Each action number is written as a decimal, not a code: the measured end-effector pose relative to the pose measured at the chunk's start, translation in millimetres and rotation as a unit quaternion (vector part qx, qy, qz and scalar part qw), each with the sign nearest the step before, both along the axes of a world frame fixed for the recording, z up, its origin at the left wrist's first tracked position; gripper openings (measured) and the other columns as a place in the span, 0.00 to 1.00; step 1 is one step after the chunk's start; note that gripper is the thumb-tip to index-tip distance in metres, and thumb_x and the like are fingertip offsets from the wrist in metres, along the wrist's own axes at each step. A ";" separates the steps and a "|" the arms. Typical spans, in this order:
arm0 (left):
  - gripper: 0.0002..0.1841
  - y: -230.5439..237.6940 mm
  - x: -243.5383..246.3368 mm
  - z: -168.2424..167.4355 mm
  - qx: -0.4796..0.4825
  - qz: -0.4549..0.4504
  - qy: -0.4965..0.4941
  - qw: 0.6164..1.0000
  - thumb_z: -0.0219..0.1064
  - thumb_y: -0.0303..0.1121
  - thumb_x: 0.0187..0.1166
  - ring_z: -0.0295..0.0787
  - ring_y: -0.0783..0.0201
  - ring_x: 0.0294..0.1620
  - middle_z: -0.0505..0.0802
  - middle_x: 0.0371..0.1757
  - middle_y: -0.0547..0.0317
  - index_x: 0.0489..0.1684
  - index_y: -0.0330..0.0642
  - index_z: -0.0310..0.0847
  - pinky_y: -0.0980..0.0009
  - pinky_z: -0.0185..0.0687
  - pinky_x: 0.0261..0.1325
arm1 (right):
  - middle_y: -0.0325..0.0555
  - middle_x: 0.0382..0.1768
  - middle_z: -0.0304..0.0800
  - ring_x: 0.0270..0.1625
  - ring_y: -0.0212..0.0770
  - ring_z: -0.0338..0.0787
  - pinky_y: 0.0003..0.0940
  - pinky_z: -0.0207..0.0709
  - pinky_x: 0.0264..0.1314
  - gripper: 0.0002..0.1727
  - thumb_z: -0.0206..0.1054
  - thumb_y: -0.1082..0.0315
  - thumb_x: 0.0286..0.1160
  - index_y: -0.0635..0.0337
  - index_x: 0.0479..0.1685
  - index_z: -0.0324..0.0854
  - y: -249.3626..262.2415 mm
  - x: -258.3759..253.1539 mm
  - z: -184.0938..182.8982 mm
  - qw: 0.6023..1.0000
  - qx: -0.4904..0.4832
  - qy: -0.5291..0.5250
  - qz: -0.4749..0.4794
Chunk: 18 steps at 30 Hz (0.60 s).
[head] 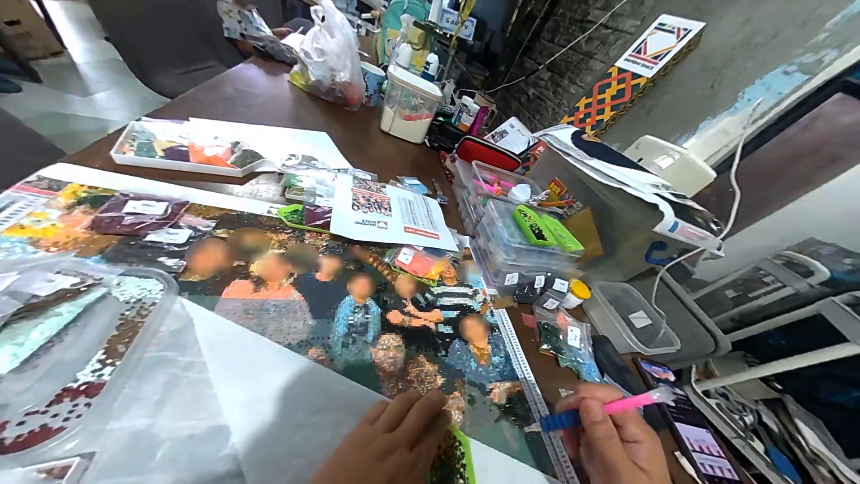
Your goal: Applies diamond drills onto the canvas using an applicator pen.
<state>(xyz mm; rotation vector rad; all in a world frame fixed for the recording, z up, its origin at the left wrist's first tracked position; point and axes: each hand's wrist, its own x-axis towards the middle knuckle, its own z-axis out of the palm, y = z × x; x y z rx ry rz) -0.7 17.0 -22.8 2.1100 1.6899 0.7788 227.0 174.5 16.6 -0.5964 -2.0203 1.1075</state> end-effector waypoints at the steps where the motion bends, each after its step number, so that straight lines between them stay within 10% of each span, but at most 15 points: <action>1: 0.53 0.0 -0.3 0.4 -0.003 -0.001 0.001 1.000 0.79 0.67 0.55 0.79 0.36 0.74 0.80 0.78 0.35 0.73 0.28 0.77 0.43 0.77 0.66 | 0.19 0.37 0.91 0.30 0.16 0.85 0.13 0.79 0.30 0.11 0.55 0.50 0.90 0.37 0.46 0.83 7.0 4.7 -2.3 1.000 0.009 0.004 -0.009; 18: 0.55 -0.5 -2.3 1.3 -0.016 -0.008 0.012 1.000 0.77 0.69 0.55 0.79 0.34 0.74 0.79 0.78 0.35 0.76 0.28 0.75 0.43 0.77 0.65 | 0.20 0.31 0.86 0.28 0.13 0.81 0.11 0.77 0.29 0.11 0.56 0.59 0.91 0.47 0.39 0.80 21.7 16.0 -31.6 0.996 0.054 -0.008 -0.068</action>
